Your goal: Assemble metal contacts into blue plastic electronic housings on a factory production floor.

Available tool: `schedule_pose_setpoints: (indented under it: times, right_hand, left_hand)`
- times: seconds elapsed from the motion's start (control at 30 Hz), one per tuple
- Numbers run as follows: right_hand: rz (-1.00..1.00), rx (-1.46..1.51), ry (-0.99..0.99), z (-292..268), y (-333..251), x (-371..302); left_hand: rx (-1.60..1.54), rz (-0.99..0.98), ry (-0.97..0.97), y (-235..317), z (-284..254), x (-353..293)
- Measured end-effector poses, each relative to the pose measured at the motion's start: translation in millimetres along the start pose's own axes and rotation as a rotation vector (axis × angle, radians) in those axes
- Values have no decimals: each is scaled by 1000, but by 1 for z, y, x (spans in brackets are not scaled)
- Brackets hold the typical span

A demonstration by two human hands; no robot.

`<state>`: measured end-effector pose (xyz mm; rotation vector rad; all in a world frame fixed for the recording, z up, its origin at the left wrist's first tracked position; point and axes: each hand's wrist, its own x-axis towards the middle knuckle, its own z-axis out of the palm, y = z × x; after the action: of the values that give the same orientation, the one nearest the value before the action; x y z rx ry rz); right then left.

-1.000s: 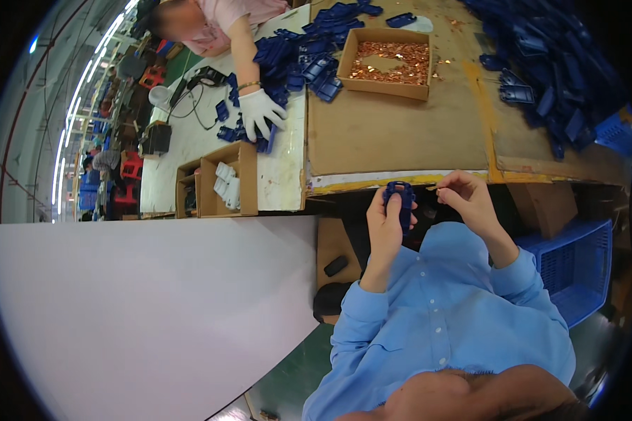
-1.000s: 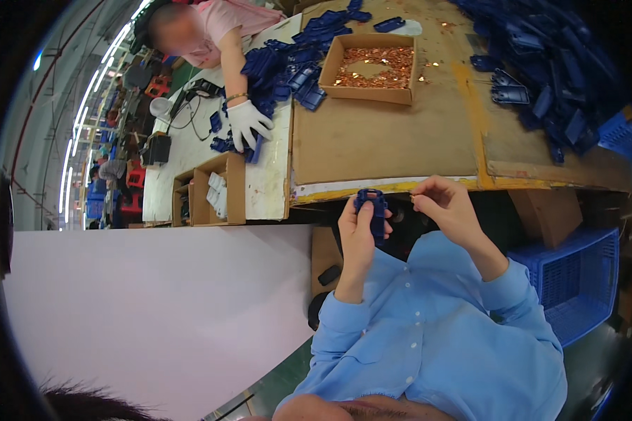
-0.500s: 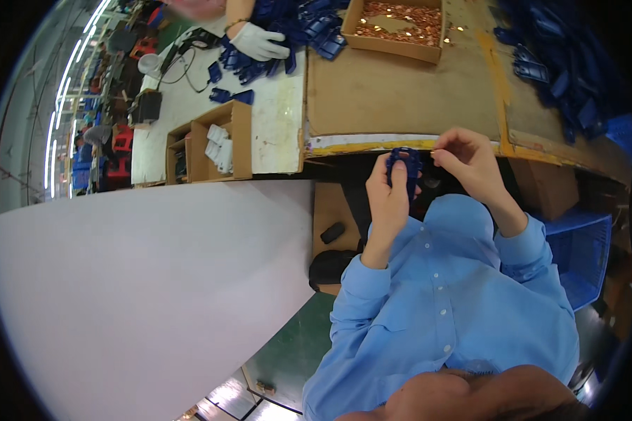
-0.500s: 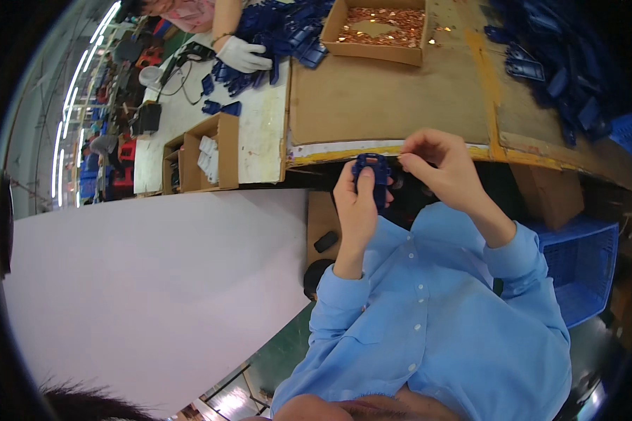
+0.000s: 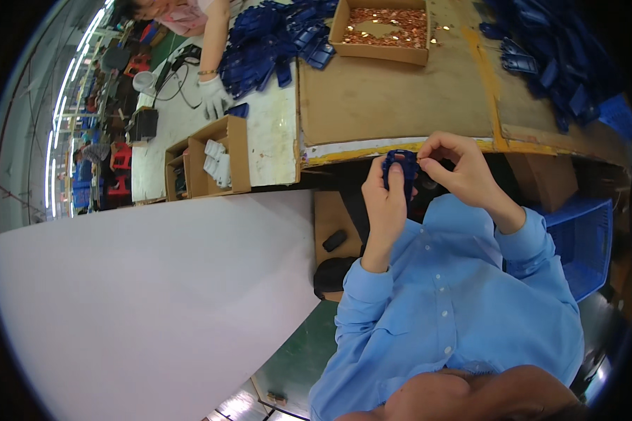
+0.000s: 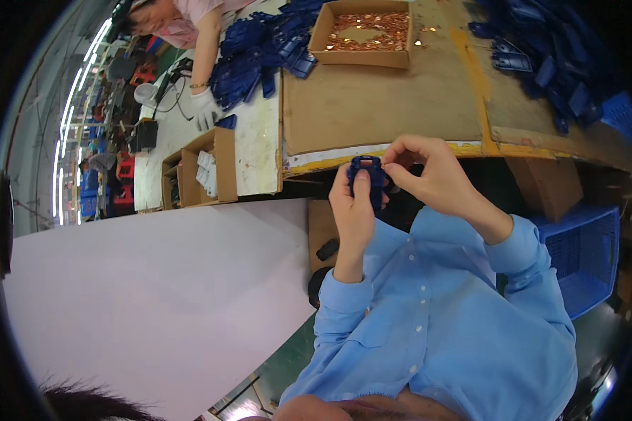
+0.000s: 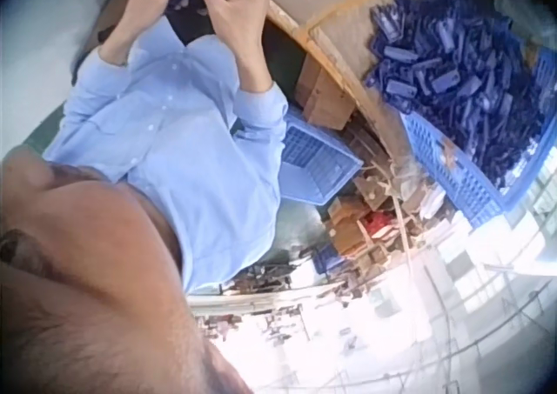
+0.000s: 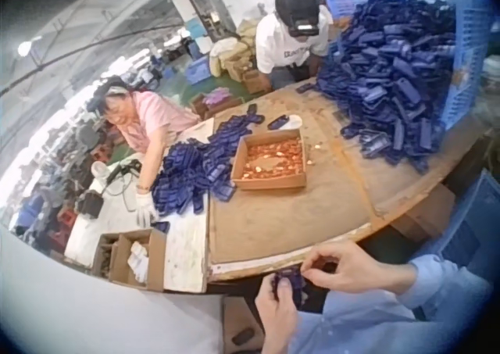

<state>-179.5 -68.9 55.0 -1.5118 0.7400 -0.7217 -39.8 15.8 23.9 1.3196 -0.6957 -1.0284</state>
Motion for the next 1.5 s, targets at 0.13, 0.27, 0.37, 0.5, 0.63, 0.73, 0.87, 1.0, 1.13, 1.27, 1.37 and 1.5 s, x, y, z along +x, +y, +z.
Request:
schedule_pose_setpoints:
  times: [0.13, 0.27, 0.37, 0.5, 0.63, 0.73, 0.87, 1.0, 1.13, 1.27, 1.37, 1.5]
  right_hand:
    - [-7, 28, -13, 3, -3, 2]
    - [-124, -107, 38, 5, -9, 3]
    - [-140, -188, 43, 3, -7, 5]
    - [-203, -396, 72, 2, -5, 4]
    - [-241, -473, 76, 2, -5, 5]
    - [-176, -416, 112, 1, -5, 4]
    - [-84, -314, 88, -7, -6, 11]
    - [-53, -291, 6, -5, -4, 13]
    - [-128, -371, 81, -1, 3, 10]
    - [-84, -389, 77, -4, 3, 11]
    - [-149, -395, 68, -6, 3, 11]
    - [-101, -374, 55, -10, 4, 10]
  left_hand:
    - [36, 42, 8, -2, -2, 3]
    - [12, 51, -105, 2, 2, 2]
    - [69, 163, -132, 7, 11, 2]
    - [144, 156, -162, 6, 12, -1]
    - [216, 201, -171, 6, 13, -2]
    - [243, 165, -191, 9, 14, -5]
    - [229, 193, -177, 5, 13, -5]
    - [283, 204, -136, 3, 10, -2]
    - [291, 143, -94, -2, 14, 4]
    - [311, 135, -95, -4, 11, 5]
    - [311, 140, -116, -3, 12, 2]
    - [321, 137, -133, -5, 14, 2]
